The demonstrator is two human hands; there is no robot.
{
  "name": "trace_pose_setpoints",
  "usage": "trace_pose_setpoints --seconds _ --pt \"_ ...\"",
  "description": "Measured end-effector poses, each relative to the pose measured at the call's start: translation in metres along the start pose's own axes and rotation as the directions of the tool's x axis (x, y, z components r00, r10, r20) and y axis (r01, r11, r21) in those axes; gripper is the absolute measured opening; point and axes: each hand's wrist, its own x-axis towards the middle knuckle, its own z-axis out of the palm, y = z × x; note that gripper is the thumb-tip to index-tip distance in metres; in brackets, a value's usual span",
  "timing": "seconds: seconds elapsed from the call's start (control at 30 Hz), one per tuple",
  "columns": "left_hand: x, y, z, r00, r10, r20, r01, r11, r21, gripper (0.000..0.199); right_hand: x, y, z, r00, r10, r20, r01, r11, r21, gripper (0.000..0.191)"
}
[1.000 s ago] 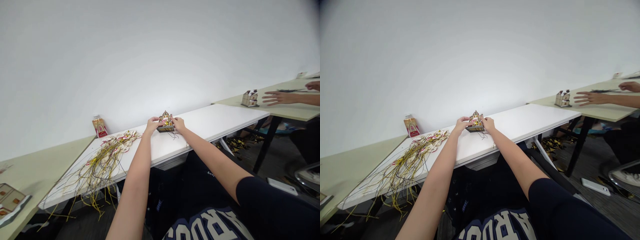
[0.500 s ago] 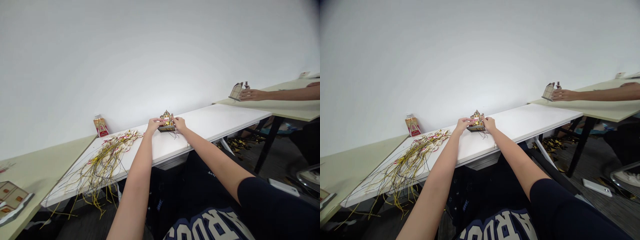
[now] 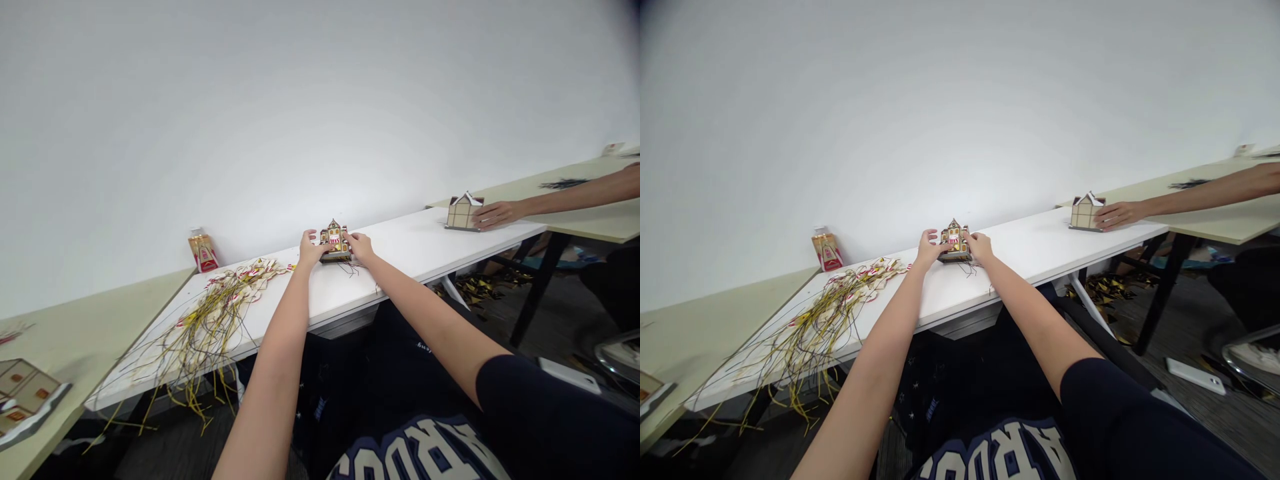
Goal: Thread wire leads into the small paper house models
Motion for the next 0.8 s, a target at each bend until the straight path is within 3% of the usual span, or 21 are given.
trace_pose_setpoints --seconds 0.13,0.27,0.43,0.6,0.8 --pt "0.004 -0.008 -0.001 0.997 -0.065 0.035 0.067 0.995 -0.07 0.096 -0.007 -0.008 -0.001 0.996 0.026 0.086 -0.034 0.994 0.104 0.045" --pt "0.003 -0.011 -0.001 0.988 -0.11 0.107 0.127 0.978 -0.167 0.095 -0.012 -0.013 -0.001 0.986 -0.028 0.163 0.002 0.988 0.156 0.047" --pt "-0.002 -0.008 0.0 0.977 -0.099 0.188 0.143 0.961 -0.237 0.087 -0.011 -0.009 0.0 0.972 -0.142 0.19 0.124 0.987 0.105 0.055" --pt "-0.004 -0.007 -0.002 0.979 -0.087 0.183 0.132 0.96 -0.247 0.088 -0.011 -0.007 0.0 0.962 -0.176 0.211 0.153 0.981 0.12 0.061" --pt "-0.011 0.005 -0.009 0.96 -0.133 0.247 0.202 0.938 -0.281 0.087 -0.01 -0.007 0.0 0.962 -0.176 0.211 0.151 0.98 0.128 0.059"
